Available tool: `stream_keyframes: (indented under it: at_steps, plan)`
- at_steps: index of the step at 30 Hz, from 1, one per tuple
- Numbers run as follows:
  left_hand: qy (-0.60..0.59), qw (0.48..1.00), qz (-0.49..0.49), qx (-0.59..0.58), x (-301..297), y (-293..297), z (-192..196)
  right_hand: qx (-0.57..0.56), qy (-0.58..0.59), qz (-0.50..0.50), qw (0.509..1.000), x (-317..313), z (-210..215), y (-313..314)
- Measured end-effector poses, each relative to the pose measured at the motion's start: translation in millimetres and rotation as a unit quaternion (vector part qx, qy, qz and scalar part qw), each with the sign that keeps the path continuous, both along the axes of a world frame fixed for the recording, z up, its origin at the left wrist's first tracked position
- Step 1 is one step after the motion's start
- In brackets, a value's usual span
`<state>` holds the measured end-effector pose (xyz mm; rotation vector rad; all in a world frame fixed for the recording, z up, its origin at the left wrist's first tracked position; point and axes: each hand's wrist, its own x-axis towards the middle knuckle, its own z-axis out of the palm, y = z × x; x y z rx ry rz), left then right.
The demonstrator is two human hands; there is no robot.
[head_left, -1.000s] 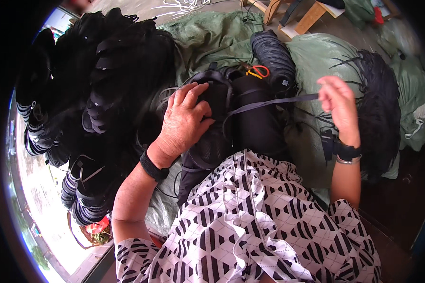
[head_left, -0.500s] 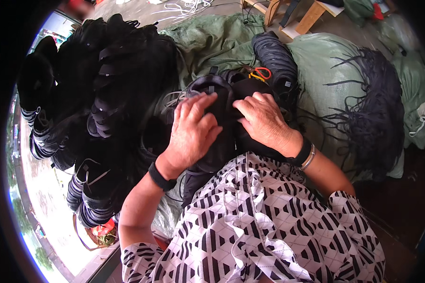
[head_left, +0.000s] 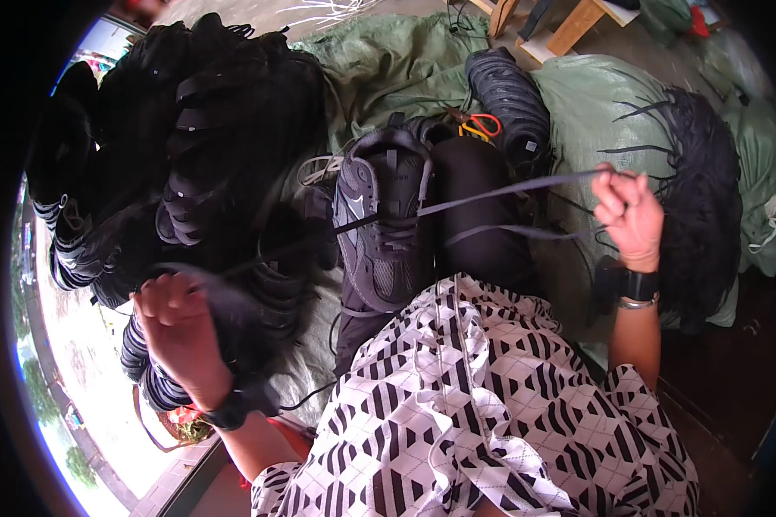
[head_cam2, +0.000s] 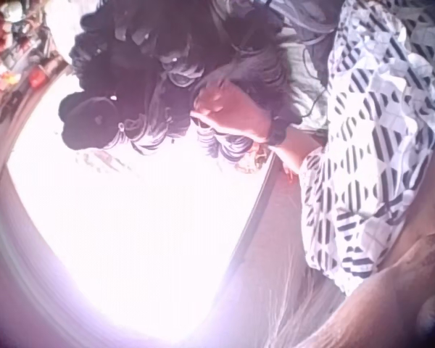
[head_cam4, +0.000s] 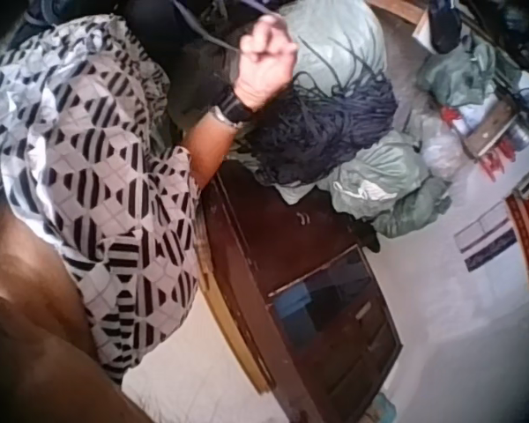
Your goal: Threading laces into a black athletic shoe and pulling them through.
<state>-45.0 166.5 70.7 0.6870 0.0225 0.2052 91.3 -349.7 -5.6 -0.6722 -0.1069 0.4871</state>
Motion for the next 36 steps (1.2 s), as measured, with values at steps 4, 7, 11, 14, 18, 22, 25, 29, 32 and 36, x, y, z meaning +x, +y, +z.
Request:
stream_keyframes:
  at_steps: [4, 7, 11, 14, 18, 22, 25, 29, 32, 36]
  plan:
    - [0.147, 0.944, 0.293, -0.043, -48, 109, -38, -0.006, 0.070, -0.118, 0.991, -4, -1, -56]
    - [0.196, 0.920, 0.325, -0.100, -126, 225, -78, 0.243, 0.185, -0.130, 0.943, -6, -2, -107]
    - [0.356, 0.843, 0.400, 0.050, -169, 263, -95, 0.225, 0.184, -0.256, 0.922, -24, -8, -205]
    - [0.489, 0.708, 0.412, 0.298, -191, 276, -98, 0.144, 0.155, -0.398, 0.893, -43, -16, -300]
    - [0.579, 0.496, 0.391, 0.517, -202, 263, -88, -0.143, 0.090, -0.555, 0.814, -64, -12, -301]
    - [0.400, 0.727, 0.461, 0.313, -100, 131, -71, -0.457, 0.052, -0.552, 0.696, -54, -10, -212]
    - [0.348, 0.824, 0.267, 0.358, -30, 41, -90, -0.452, -0.013, -0.407, 0.794, -27, -23, -136]
    - [0.227, 0.858, 0.073, 0.455, 41, -85, -87, -0.477, -0.106, -0.193, 0.851, -5, -10, 30]
    - [-0.092, 0.680, 0.051, 0.726, 73, -115, -75, -0.485, -0.214, -0.066, 0.845, -9, 2, 115]
    - [-0.266, 0.555, 0.045, 0.787, 111, -128, -65, -0.380, -0.253, -0.005, 0.890, 0, -1, 175]
